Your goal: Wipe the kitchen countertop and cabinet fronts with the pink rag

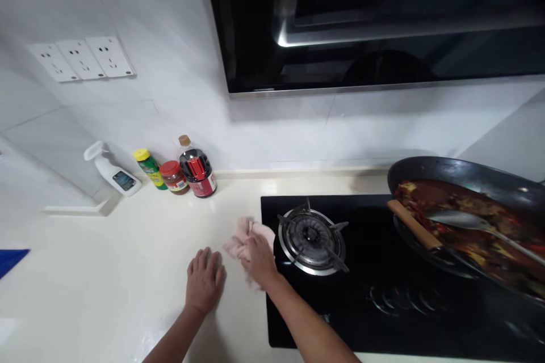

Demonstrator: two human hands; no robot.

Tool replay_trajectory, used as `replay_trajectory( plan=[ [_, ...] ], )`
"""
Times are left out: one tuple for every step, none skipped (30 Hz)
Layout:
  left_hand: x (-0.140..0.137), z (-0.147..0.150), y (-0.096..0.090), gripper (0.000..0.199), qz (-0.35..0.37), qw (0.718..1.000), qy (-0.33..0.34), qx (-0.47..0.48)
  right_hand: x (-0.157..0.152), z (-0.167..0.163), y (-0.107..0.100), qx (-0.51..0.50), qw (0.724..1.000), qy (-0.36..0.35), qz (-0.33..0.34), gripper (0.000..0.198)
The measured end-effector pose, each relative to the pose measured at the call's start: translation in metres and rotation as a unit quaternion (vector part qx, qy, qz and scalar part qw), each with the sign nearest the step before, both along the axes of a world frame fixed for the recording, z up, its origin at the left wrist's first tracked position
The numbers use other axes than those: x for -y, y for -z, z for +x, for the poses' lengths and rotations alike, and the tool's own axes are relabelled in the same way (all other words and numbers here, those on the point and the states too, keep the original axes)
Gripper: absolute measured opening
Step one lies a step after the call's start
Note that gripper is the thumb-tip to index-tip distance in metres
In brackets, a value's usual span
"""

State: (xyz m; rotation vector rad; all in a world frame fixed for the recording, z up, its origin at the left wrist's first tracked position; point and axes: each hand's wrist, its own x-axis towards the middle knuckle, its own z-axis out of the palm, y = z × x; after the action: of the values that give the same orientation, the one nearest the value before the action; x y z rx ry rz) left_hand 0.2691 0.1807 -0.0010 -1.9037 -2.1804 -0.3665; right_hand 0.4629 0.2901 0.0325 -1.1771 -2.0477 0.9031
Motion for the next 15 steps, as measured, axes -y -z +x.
replay_trajectory(
  plan=[
    [0.000, -0.001, 0.001, 0.042, 0.005, 1.000, 0.005, -0.002, 0.012, 0.000, -0.001, -0.017, 1.000, -0.008, -0.007, 0.037],
    [0.001, -0.001, 0.002, 0.042, 0.010, 1.000, 0.008, -0.004, 0.023, 0.000, -0.002, -0.033, 0.999, -0.009, -0.017, 0.035],
    [0.001, -0.001, 0.003, 0.042, 0.014, 1.000, 0.010, -0.006, 0.031, -0.002, -0.004, -0.048, 0.998, -0.003, -0.028, 0.033],
    [0.001, -0.001, 0.003, 0.042, 0.018, 1.000, 0.011, -0.006, 0.034, -0.005, -0.007, -0.061, 0.997, 0.010, -0.041, 0.030],
    [0.001, -0.001, 0.004, 0.041, 0.023, 1.000, 0.009, -0.006, 0.031, -0.010, -0.011, -0.071, 0.996, 0.030, -0.052, 0.028],
    [0.001, -0.001, 0.004, 0.040, 0.028, 1.000, 0.007, -0.006, 0.023, -0.015, -0.017, -0.078, 0.994, 0.054, -0.059, 0.027],
    [0.002, -0.001, 0.005, 0.040, 0.033, 0.999, 0.005, -0.005, 0.009, -0.022, -0.025, -0.078, 0.991, 0.083, -0.063, 0.029],
    [0.002, -0.001, 0.005, 0.039, 0.037, 0.999, 0.005, -0.004, -0.009, -0.027, -0.033, -0.073, 0.989, 0.114, -0.063, 0.031],
    [0.002, -0.001, 0.006, 0.039, 0.040, 0.999, 0.004, -0.003, -0.031, -0.032, -0.042, -0.061, 0.985, 0.148, -0.061, 0.034],
    [0.002, 0.000, 0.006, 0.039, 0.041, 0.999, 0.003, -0.003, -0.055, -0.035, -0.051, -0.043, 0.981, 0.182, -0.057, 0.038],
    [0.003, 0.000, 0.007, 0.039, 0.040, 0.999, 0.001, -0.003, -0.079, -0.035, -0.059, -0.019, 0.974, 0.217, -0.055, 0.042],
    [0.003, 0.000, 0.007, 0.039, 0.040, 0.999, -0.002, -0.005, -0.102, -0.033, -0.066, 0.009, 0.967, 0.249, -0.055, 0.046],
    [0.003, 0.000, 0.008, 0.039, 0.039, 0.999, -0.005, -0.006, -0.122, -0.029, -0.072, 0.040, 0.959, 0.274, -0.057, 0.048],
    [0.003, 0.001, 0.008, 0.039, 0.038, 0.999, -0.008, -0.007, -0.140, -0.023, -0.075, 0.073, 0.952, 0.290, -0.064, 0.049],
    [0.003, 0.001, 0.009, 0.039, 0.038, 0.999, -0.010, -0.007, -0.155, -0.016, -0.075, 0.106, 0.947, 0.294, -0.074, 0.048]
  ],
)
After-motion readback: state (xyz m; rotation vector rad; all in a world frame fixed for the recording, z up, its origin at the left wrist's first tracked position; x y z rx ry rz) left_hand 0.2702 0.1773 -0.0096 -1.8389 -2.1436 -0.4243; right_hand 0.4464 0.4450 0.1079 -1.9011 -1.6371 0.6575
